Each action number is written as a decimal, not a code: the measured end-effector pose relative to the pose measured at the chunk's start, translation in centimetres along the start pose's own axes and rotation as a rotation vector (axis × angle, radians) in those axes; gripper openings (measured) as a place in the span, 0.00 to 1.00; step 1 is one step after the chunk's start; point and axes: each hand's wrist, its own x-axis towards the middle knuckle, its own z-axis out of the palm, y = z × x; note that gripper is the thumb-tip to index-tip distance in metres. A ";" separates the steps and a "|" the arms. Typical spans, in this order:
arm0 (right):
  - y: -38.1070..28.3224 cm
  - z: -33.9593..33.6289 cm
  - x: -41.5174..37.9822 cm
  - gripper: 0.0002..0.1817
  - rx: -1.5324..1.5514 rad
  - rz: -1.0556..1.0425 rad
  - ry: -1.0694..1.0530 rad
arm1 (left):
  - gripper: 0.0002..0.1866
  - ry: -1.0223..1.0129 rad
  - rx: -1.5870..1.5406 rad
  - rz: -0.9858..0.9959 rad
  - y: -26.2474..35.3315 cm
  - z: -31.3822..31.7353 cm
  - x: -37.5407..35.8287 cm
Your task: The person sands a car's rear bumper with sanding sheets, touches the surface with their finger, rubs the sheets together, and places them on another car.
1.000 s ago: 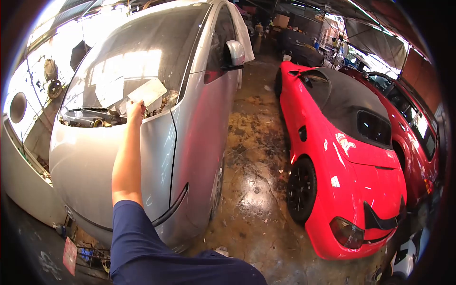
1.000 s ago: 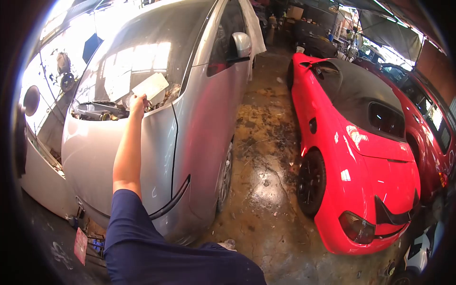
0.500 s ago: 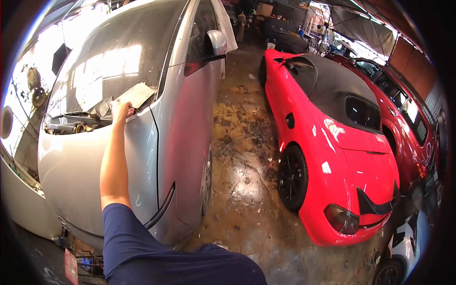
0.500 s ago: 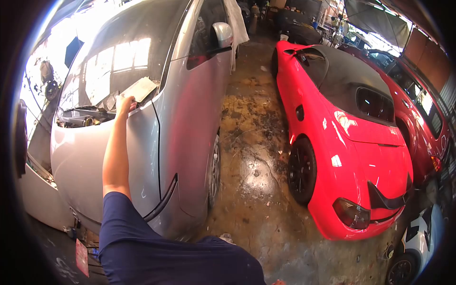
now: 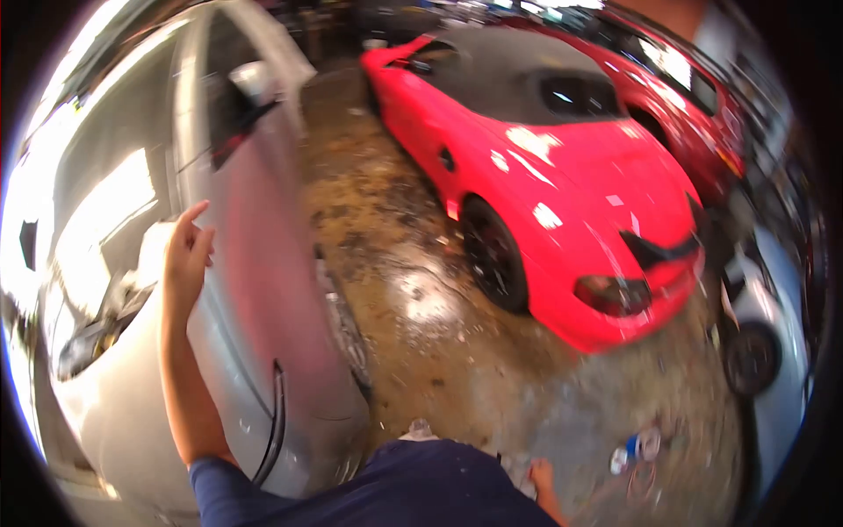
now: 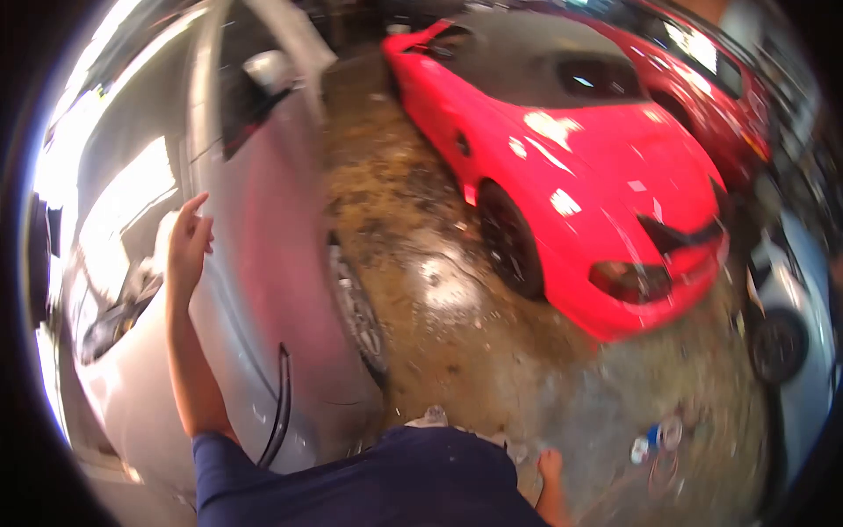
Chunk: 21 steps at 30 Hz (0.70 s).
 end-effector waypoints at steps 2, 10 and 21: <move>-1.1 0.0 -0.3 0.18 -0.068 -0.028 0.148 | 0.18 -0.267 0.092 0.486 11.8 5.1 -4.7; -3.1 -2.0 -6.9 0.11 0.411 0.284 0.190 | 0.18 -0.557 -0.334 1.423 32.8 16.9 -15.5; 10.4 2.7 -30.1 0.12 0.900 0.840 -0.170 | 0.21 -0.447 -0.615 1.775 47.8 24.0 -28.6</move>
